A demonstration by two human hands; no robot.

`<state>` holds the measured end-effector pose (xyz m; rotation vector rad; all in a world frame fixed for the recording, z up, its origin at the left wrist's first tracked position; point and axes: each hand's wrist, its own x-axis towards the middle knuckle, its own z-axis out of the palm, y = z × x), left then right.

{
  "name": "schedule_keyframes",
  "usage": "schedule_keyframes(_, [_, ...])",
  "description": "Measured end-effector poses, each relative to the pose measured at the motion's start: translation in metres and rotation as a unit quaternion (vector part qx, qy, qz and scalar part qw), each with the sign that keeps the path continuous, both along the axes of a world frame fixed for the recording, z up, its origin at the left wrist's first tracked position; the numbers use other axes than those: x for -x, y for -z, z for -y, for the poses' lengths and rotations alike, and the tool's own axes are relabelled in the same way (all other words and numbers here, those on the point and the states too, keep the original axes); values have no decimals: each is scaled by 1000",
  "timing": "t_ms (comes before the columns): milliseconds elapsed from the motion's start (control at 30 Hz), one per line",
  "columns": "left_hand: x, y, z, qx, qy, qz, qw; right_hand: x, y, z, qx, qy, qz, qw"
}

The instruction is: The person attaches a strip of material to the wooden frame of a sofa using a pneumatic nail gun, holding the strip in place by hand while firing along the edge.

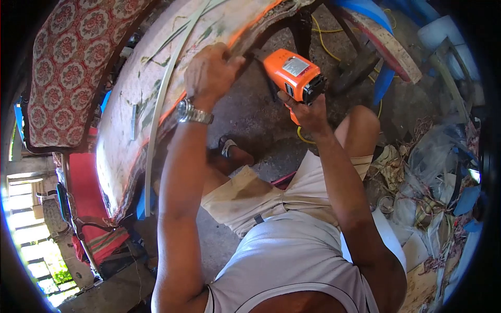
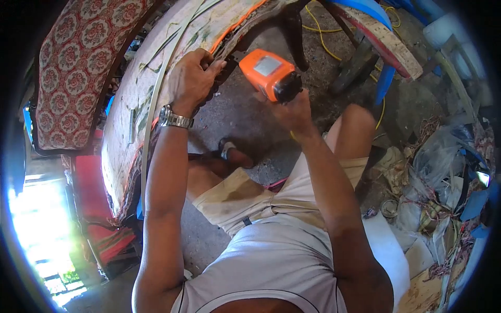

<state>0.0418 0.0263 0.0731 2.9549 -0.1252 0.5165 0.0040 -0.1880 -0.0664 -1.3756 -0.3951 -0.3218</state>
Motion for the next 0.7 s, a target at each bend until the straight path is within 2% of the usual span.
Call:
schedule_keyframes(167, [-10, 7, 0, 37, -12, 2, 999, -10, -4, 2, 69, 17, 61, 996])
schedule_keyframes(267, [-7, 13, -6, 33, 6, 19, 999, -12, -4, -1, 70, -10, 36, 997])
schedule_keyframes(333, [-5, 17, -12, 51, 18, 27, 998, -18, 5, -5, 140, 40, 122, 982])
schedule_keyframes(400, [-3, 18, -13, 51, 21, 30, 998, -20, 7, -7, 148, 44, 141, 978])
schedule_keyframes(567, [-1, 19, -15, 70, 27, 31, 997, -21, 7, -17, 13, -44, -16, 999])
schedule_keyframes(667, [2, 19, -14, 76, 16, 19, 997, -23, 7, -6, 165, -22, 39, 985])
schedule_keyframes(700, [6, 15, -12, 64, 14, 25, 998, -22, 5, -3, 124, -29, 35, 991])
